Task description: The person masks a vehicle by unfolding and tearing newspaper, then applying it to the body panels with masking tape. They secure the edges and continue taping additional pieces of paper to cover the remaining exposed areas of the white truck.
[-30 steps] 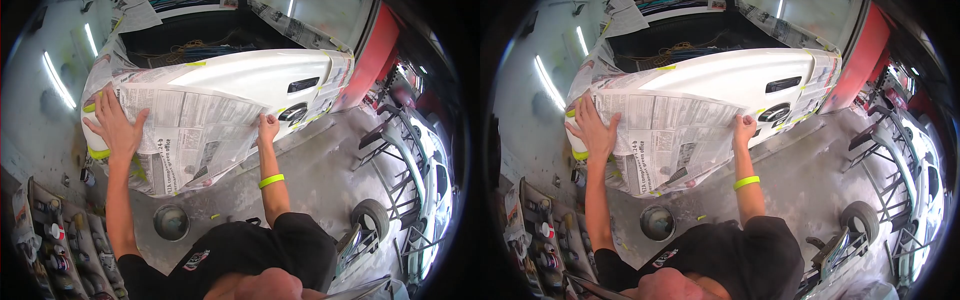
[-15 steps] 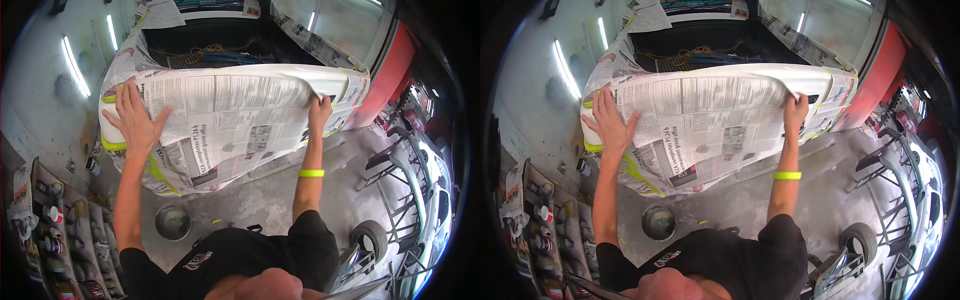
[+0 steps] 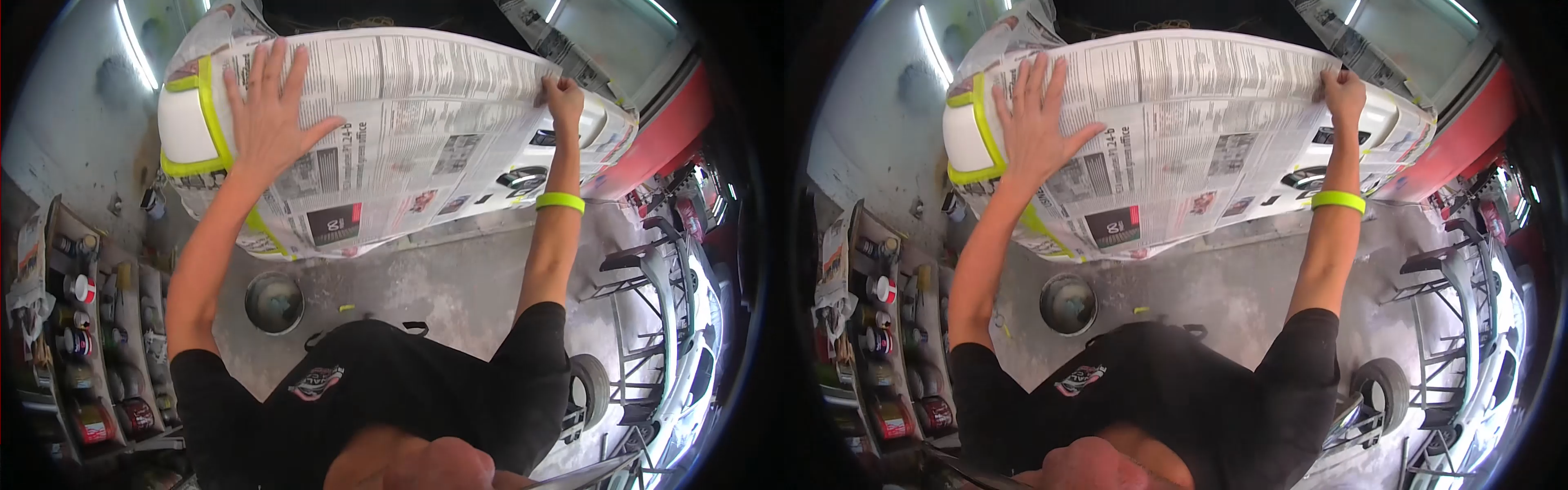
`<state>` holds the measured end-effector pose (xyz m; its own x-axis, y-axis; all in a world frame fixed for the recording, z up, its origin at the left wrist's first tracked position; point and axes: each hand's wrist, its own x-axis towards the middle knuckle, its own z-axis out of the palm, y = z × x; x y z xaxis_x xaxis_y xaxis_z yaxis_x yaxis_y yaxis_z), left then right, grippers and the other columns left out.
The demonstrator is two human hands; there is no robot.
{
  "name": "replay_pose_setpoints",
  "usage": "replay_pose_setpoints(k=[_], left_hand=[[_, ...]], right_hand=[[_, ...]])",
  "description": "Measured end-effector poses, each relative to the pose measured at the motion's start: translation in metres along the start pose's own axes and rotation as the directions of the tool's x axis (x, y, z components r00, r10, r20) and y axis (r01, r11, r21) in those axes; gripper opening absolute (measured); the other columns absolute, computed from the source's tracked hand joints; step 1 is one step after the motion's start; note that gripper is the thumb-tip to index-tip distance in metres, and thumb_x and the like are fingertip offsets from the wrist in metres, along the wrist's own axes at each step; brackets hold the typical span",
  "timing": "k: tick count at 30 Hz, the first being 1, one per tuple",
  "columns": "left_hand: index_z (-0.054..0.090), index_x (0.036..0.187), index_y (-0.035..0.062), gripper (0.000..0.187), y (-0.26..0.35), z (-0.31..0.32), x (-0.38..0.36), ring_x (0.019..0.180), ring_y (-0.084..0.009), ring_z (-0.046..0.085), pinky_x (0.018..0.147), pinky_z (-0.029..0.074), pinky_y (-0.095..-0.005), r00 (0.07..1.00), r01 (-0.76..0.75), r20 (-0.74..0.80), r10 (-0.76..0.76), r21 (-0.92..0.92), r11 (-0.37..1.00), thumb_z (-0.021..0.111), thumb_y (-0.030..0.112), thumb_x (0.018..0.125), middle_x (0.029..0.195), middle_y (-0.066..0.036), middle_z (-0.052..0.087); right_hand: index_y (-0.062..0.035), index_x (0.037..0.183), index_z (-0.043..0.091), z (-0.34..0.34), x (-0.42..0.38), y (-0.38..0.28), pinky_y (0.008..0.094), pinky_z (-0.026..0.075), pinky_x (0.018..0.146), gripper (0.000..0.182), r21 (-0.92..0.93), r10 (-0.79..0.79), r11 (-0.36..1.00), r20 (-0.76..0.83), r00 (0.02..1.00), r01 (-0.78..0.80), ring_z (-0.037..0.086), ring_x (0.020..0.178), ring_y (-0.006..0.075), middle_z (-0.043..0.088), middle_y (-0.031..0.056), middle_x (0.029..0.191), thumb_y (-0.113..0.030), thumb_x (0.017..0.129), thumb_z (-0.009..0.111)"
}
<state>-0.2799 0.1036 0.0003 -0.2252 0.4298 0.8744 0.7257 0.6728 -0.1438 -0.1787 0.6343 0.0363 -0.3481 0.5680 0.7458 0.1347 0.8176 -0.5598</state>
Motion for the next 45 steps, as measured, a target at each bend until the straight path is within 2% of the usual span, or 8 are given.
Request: replay_pose_setpoints(k=[4,6,11,15,21,31,37,45], left_hand=[[0.033,0.155,0.013,0.106,0.028,0.016,0.014,0.148,-0.0342,0.025,0.114,0.013,-0.0679,0.993,-0.111,0.042,0.112,-0.009,0.994,0.07,0.07,0.073,0.16,-0.014,0.029],[0.031,0.155,0.0132,0.108,0.04,0.029,0.02,0.148,-0.0347,0.026,0.113,0.014,-0.0683,0.989,-0.128,0.067,0.13,-0.03,0.991,0.069,0.071,0.073,0.159,-0.015,0.03],[0.035,0.151,0.0034,0.11,0.064,0.028,0.045,0.14,-0.0391,0.038,0.115,0.025,-0.0587,0.987,-0.111,0.119,0.109,0.007,0.994,0.071,0.071,0.071,0.149,-0.024,0.042],[0.043,0.142,-0.0031,0.107,0.077,0.027,0.063,0.132,-0.0386,0.045,0.111,0.033,-0.0537,0.984,-0.112,0.138,0.109,0.009,0.994,0.072,0.07,0.069,0.139,-0.024,0.05],[0.054,0.124,-0.0073,0.094,0.079,0.025,0.089,0.11,-0.0335,0.057,0.1,0.041,-0.0444,0.972,-0.105,0.204,0.113,-0.053,0.993,0.071,0.069,0.072,0.118,-0.021,0.061],[0.066,0.12,0.0017,0.049,0.021,0.027,0.123,0.106,-0.0366,0.062,0.095,0.047,-0.0444,0.841,0.139,0.514,0.165,-0.502,0.854,0.046,0.043,0.102,0.109,-0.02,0.066],[0.064,0.125,0.0006,0.039,0.03,0.039,0.122,0.108,-0.0345,0.06,0.097,0.047,-0.0411,0.927,-0.004,0.324,0.189,-0.497,0.868,0.051,0.028,0.101,0.113,-0.019,0.065],[0.072,0.095,-0.0031,0.021,0.04,0.062,0.156,0.076,-0.0194,0.067,0.075,0.053,-0.032,0.85,0.329,0.524,0.052,-0.606,0.724,0.067,0.017,0.089,0.084,-0.011,0.071]], right_hand=[[0.0017,0.083,0.07,-0.005,0.004,-0.019,0.0343,0.05,0.064,0.034,-0.002,-0.017,1.0,0.048,0.999,0.017,0.063,0.066,0.0178,0.069,0.0098,0.072,-0.031,0.079,0.077],[0.0011,0.089,0.072,-0.001,0.007,-0.008,0.0407,0.054,0.078,0.032,-0.126,-0.028,0.991,0.057,0.998,0.035,0.07,0.081,0.0344,0.072,0.0192,0.085,-0.028,0.077,0.074],[-0.0019,0.119,0.059,-0.015,-0.037,-0.072,0.0463,0.044,0.097,0.039,-0.214,-0.392,0.917,-0.316,0.864,0.338,0.058,0.111,0.0405,0.061,0.022,0.116,-0.012,0.084,0.071],[-0.0068,0.136,0.056,0.002,-0.094,-0.117,0.0499,0.036,0.11,0.053,0.184,-0.667,0.745,0.24,0.705,0.641,0.051,0.13,0.0364,0.059,0.0164,0.134,-0.027,0.09,0.07],[-0.0109,0.134,0.058,0.015,-0.064,-0.125,0.0579,0.032,0.111,0.049,0.002,-0.541,0.803,0.42,0.729,0.595,0.052,0.128,0.0327,0.06,0.0116,0.133,-0.044,0.103,0.042],[-0.01,0.127,0.063,0.013,-0.057,-0.129,0.056,0.035,0.109,0.048,0.004,-0.479,0.843,0.46,0.748,0.538,0.055,0.123,0.0315,0.064,0.0111,0.125,-0.044,0.104,0.036],[-0.0113,0.126,0.063,0.014,-0.059,-0.129,0.059,0.033,0.109,0.048,0.016,-0.471,0.855,0.442,0.763,0.518,0.054,0.124,0.0302,0.064,0.0102,0.123,-0.044,0.104,0.036],[-0.0109,0.127,0.063,0.013,-0.055,-0.127,0.0607,0.031,0.111,0.048,0.021,-0.444,0.868,0.479,0.757,0.496,0.054,0.124,0.0307,0.063,0.0101,0.124,-0.046,0.104,0.038]])
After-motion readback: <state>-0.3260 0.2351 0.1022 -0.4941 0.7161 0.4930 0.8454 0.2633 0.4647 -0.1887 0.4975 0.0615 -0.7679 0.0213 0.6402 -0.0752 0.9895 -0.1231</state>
